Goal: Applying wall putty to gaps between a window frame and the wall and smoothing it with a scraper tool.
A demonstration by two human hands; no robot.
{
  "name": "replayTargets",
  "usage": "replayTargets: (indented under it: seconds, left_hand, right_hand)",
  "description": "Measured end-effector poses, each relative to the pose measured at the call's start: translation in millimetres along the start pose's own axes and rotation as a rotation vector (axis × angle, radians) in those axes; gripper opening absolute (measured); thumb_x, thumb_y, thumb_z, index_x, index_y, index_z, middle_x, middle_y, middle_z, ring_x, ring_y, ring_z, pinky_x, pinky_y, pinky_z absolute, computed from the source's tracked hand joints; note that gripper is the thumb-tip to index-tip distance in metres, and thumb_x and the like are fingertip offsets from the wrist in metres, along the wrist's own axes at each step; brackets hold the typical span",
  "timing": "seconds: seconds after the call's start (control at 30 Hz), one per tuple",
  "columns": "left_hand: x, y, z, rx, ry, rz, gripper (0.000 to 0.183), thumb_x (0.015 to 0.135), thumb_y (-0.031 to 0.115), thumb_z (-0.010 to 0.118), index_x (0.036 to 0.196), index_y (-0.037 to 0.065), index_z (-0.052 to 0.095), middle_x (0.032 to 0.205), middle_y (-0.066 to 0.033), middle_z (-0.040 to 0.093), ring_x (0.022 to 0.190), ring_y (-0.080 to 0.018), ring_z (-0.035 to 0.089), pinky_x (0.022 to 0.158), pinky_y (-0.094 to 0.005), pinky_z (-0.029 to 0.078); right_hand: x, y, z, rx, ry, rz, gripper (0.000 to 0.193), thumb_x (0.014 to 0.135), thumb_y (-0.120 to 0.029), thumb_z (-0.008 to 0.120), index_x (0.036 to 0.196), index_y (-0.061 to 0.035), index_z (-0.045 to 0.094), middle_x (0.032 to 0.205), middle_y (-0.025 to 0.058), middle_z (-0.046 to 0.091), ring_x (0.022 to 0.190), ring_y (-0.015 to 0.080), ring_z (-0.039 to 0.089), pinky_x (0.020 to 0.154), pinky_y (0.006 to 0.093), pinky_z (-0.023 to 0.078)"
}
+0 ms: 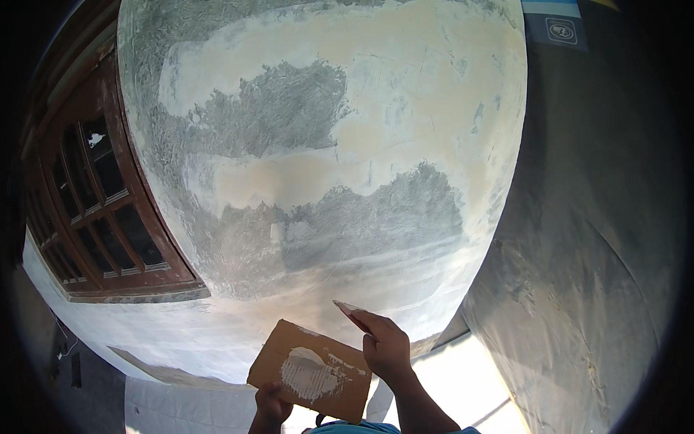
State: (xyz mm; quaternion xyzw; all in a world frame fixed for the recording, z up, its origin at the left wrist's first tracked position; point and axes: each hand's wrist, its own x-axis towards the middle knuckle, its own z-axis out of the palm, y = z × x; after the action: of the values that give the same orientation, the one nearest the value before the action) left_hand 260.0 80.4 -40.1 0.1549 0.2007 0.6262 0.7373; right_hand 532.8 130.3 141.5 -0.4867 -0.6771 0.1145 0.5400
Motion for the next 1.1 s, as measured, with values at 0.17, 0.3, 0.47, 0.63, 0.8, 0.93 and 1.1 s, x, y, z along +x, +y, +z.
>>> replayTargets:
  seconds: [0.17, 0.3, 0.47, 0.63, 0.8, 0.93, 1.1]
  left_hand:
    - [-16.0, 0.9, 2.9, 0.069, -0.030, -0.053, 0.066, 0.076, 0.017, 0.056, 0.138, -0.001, 0.042, 0.130, -0.0162, 0.055, 0.125, -0.0329, 0.053, 0.109, -0.0471, 0.041]
    - [-30.0, -1.7, -19.4, 0.099, -0.030, -0.177, 0.066, 0.077, 0.017, 0.055, 0.139, -0.001, 0.041, 0.132, -0.0166, 0.054, 0.126, -0.0335, 0.052, 0.109, -0.0486, 0.041]
    - [-86.1, -1.6, 12.7, 0.290, 0.045, -0.247, 0.036, 0.096, 0.039, 0.053, 0.091, 0.006, 0.064, 0.083, -0.0095, 0.065, 0.084, -0.0249, 0.064, 0.080, -0.0411, 0.053]
    - [-102.1, -12.2, -51.6, -0.049, -0.213, -0.319, 0.036, 0.098, 0.033, 0.045, 0.103, 0.001, 0.061, 0.093, -0.0141, 0.064, 0.095, -0.0337, 0.063, 0.091, -0.0562, 0.052]
    - [-115.2, -22.7, -68.4, 0.213, -0.015, -0.310, 0.031, 0.096, 0.028, 0.045, 0.096, 0.002, 0.062, 0.087, -0.0132, 0.062, 0.094, -0.0332, 0.063, 0.091, -0.0565, 0.051]
    - [-121.1, -21.7, -68.2, 0.251, -0.041, -0.340, 0.029, 0.095, 0.028, 0.046, 0.085, 0.005, 0.059, 0.079, -0.0101, 0.058, 0.088, -0.0322, 0.062, 0.088, -0.0581, 0.051]
    - [-122.4, -36.0, -43.4, 0.228, -0.057, -0.339, 0.030, 0.097, 0.032, 0.044, 0.083, 0.008, 0.057, 0.079, -0.0081, 0.057, 0.084, -0.0308, 0.062, 0.088, -0.0584, 0.051]
  right_hand:
    - [-60.3, 7.3, -4.3, 0.120, -0.071, 0.203, 0.040, 0.082, 0.004, 0.051, 0.117, -0.0052, 0.068, 0.113, 0.0146, 0.071, 0.102, 0.0254, 0.070, 0.089, 0.0339, 0.055]
    - [-86.7, -12.2, -10.7, 0.126, -0.099, 0.314, 0.033, 0.092, -0.003, 0.056, 0.122, -0.0076, 0.067, 0.113, 0.0145, 0.071, 0.101, 0.0224, 0.070, 0.088, 0.0318, 0.054]
    - [-128.1, -39.4, 4.2, 0.267, -0.142, 0.409, 0.034, 0.093, -0.005, 0.063, 0.127, -0.0094, 0.065, 0.116, 0.0127, 0.071, 0.105, 0.0176, 0.067, 0.091, 0.0305, 0.053]
    - [-160.0, -69.6, 20.5, 0.244, -0.174, 0.501, 0.042, 0.094, -0.008, 0.064, 0.136, -0.0097, 0.058, 0.117, 0.0118, 0.070, 0.106, 0.0166, 0.067, 0.092, 0.0295, 0.051]
    - [-180.9, -94.5, 15.7, 0.266, -0.273, 0.548, 0.047, 0.098, -0.023, 0.061, 0.144, -0.0195, 0.050, 0.117, 0.0127, 0.070, 0.103, 0.0193, 0.068, 0.088, 0.0319, 0.053]
    - [-196.8, -97.2, 1.3, 0.260, -0.292, 0.594, 0.049, 0.097, -0.025, 0.062, 0.144, -0.0189, 0.049, 0.114, 0.0117, 0.070, 0.103, 0.0214, 0.069, 0.090, 0.0335, 0.052]
    - [-201.4, -76.4, -22.1, 0.199, -0.292, 0.660, 0.045, 0.096, -0.019, 0.065, 0.137, -0.0053, 0.054, 0.111, 0.0096, 0.072, 0.101, 0.0135, 0.067, 0.091, 0.0286, 0.051]
